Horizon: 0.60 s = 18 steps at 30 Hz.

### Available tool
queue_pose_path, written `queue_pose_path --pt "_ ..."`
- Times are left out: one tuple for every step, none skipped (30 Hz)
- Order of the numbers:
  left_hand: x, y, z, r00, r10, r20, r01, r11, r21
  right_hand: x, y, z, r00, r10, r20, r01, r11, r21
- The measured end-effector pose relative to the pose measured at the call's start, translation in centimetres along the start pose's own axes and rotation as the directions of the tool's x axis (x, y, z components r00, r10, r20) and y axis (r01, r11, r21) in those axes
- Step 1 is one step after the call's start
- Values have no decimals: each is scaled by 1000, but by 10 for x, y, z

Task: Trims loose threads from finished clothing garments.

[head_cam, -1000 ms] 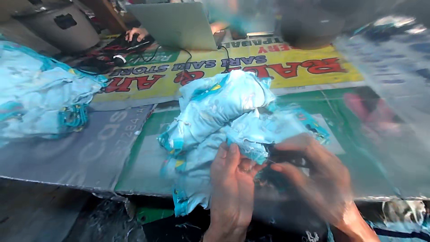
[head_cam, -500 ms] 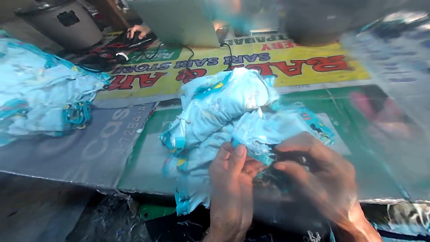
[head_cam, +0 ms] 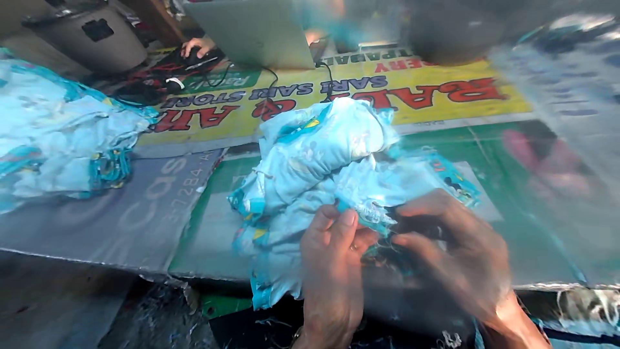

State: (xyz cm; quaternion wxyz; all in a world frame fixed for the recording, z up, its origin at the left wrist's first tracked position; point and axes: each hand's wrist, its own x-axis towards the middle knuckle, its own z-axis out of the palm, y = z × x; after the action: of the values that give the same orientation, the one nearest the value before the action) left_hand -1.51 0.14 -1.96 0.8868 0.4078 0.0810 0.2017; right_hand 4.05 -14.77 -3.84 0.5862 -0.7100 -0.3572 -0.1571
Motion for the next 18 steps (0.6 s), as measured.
queue_pose_path --pt "0 -1 0 1000 9 4 -9 1000 22 1 0 0 1000 0 -2 0 1000 -3" --pt "0 -1 0 1000 17 13 -17 999 40 2 -1 1 1000 -2 -2 2 1000 -9" --pt "0 -2 -1 999 26 20 -27 998 50 2 -1 1 1000 -3 -2 3 1000 -10" --pt "0 -3 -1 999 35 28 -36 998 53 3 -1 1 1000 -3 0 3 1000 -7" --pt "1 -4 -2 998 43 36 -45 997 57 3 0 1 1000 -4 2 4 1000 -3" --pt "1 -4 -2 998 52 44 -54 997 63 3 0 1 1000 -3 3 3 1000 3" --pt "1 -4 -2 997 61 51 -64 995 71 3 1 1 1000 0 3 0 1000 14" --pt "1 -5 -3 996 70 59 -74 994 78 3 1 1 1000 6 2 -6 1000 23" --pt "1 -5 -3 995 78 67 -83 993 81 2 2 0 1000 13 3 -13 999 33" --pt "1 -6 -4 994 85 74 -91 992 88 2 2 0 1000 22 3 -22 999 43" --pt "1 -6 -4 993 91 78 -99 991 96 1 2 0 999 32 1 -32 998 48" --pt "1 -6 -4 992 98 79 -106 989 105 0 3 -1 999 42 3 -42 998 47" --pt "1 -6 -4 992 103 78 -111 988 107 0 3 -1 999 49 4 -49 998 46" --pt "1 -6 -4 991 106 79 -114 988 106 -1 3 -1 999 53 6 -53 998 44" --pt "1 -7 -5 991 104 85 -113 988 107 -1 3 0 999 53 7 -53 998 41" --pt "1 -7 -5 991 102 87 -111 988 109 -1 2 0 999 49 8 -50 998 42" --pt "1 -8 -4 991 101 87 -111 988 112 -1 2 0 999 43 6 -44 998 44" --pt "1 -8 -4 991 101 86 -110 987 115 0 2 1 999 37 5 -37 998 43"
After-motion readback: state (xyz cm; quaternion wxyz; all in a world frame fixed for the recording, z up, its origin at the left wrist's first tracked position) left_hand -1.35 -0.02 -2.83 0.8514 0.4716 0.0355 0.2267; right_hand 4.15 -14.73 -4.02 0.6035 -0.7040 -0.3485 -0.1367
